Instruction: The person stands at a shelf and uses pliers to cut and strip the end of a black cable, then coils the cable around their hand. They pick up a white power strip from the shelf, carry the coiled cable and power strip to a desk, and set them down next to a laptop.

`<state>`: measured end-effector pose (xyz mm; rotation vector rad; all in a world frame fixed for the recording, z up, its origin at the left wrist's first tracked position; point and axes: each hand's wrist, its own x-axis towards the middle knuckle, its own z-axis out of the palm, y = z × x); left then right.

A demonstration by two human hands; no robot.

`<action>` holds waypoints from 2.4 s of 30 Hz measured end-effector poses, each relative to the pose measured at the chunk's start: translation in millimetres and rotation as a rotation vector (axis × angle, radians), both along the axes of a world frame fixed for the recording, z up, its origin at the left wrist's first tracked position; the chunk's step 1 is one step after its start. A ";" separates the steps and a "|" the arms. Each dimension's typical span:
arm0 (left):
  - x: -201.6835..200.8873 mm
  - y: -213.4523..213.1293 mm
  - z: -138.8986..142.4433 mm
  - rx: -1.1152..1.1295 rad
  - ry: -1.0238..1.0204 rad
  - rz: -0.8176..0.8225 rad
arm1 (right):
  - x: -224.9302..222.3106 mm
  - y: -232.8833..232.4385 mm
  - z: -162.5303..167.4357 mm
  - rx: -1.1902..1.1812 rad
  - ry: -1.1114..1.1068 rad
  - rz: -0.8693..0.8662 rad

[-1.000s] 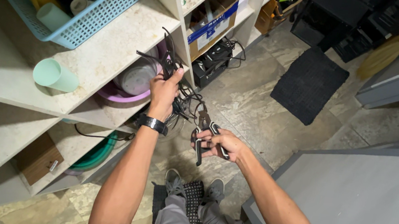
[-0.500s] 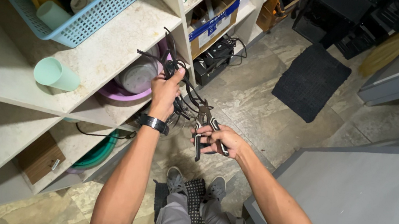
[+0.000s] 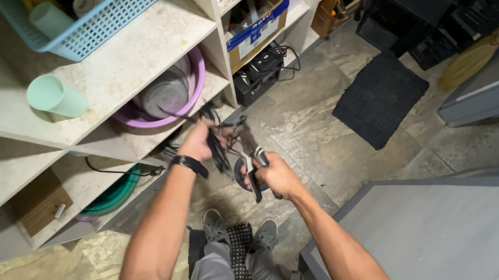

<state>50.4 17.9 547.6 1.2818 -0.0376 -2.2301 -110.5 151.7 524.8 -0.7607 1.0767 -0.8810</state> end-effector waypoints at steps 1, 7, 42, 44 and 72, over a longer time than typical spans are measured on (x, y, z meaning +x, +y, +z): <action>-5.9 4.4 -1.7 0.080 -0.026 -0.047 | 0.8 1.0 0.6 -0.038 0.011 0.024; -18.1 6.5 -7.0 -0.018 0.169 0.126 | 0.2 8.5 -5.2 -0.115 0.108 0.072; 47.4 -27.2 12.8 -0.296 -0.084 -0.459 | 17.0 -1.2 -28.7 0.313 -0.642 0.052; 47.7 -27.1 12.9 -0.296 -0.080 -0.463 | 17.6 -1.0 -28.7 0.313 -0.645 0.064; 40.7 -13.9 26.2 -0.370 -0.010 -0.456 | 30.7 -0.5 8.3 0.317 -0.351 -0.137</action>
